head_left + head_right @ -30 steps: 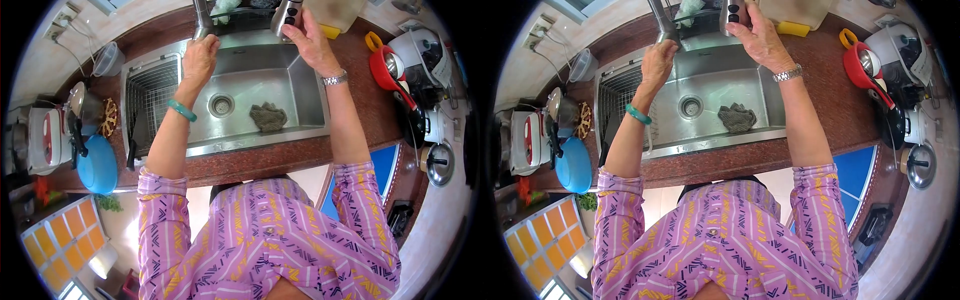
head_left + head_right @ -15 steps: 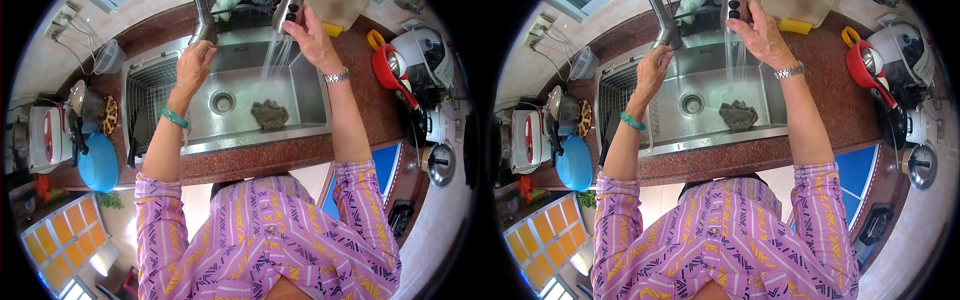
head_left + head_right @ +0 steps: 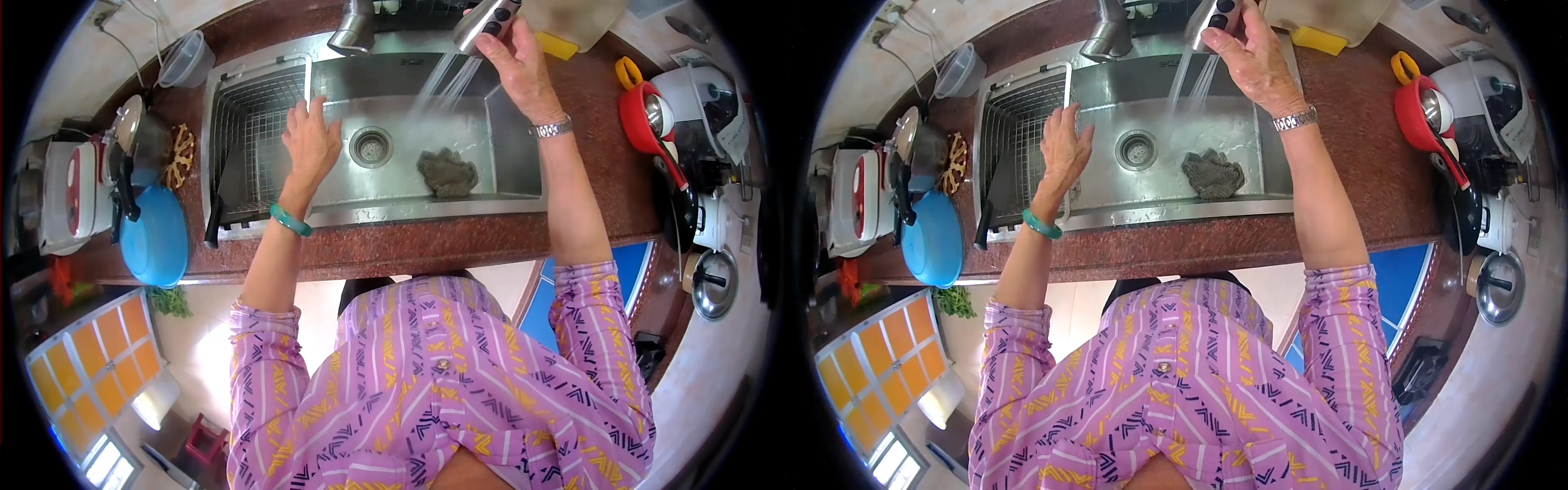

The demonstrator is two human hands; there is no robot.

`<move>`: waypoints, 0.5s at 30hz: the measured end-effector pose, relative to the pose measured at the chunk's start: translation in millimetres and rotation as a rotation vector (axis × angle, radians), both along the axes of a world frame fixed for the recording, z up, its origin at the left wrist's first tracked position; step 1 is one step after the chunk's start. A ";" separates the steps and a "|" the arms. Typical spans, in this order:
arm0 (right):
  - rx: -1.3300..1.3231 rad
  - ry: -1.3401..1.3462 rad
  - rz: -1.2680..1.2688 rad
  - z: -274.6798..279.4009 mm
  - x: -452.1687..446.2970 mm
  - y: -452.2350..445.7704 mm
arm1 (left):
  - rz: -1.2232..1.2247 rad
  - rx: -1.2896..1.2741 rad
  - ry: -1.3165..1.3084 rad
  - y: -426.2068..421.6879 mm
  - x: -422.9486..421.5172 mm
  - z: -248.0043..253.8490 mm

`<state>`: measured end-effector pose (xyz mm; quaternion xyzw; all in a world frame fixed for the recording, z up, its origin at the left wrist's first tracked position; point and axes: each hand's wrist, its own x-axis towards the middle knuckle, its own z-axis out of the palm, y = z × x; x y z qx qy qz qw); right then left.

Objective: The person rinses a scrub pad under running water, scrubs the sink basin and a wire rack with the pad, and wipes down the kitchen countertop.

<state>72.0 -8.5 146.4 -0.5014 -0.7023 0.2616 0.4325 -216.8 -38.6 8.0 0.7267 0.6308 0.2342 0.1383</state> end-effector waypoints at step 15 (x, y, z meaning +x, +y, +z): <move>-0.057 0.040 0.002 -55.6 12.6 -3.5 | 0.089 -0.614 0.082 -56.9 -54.0 -33.0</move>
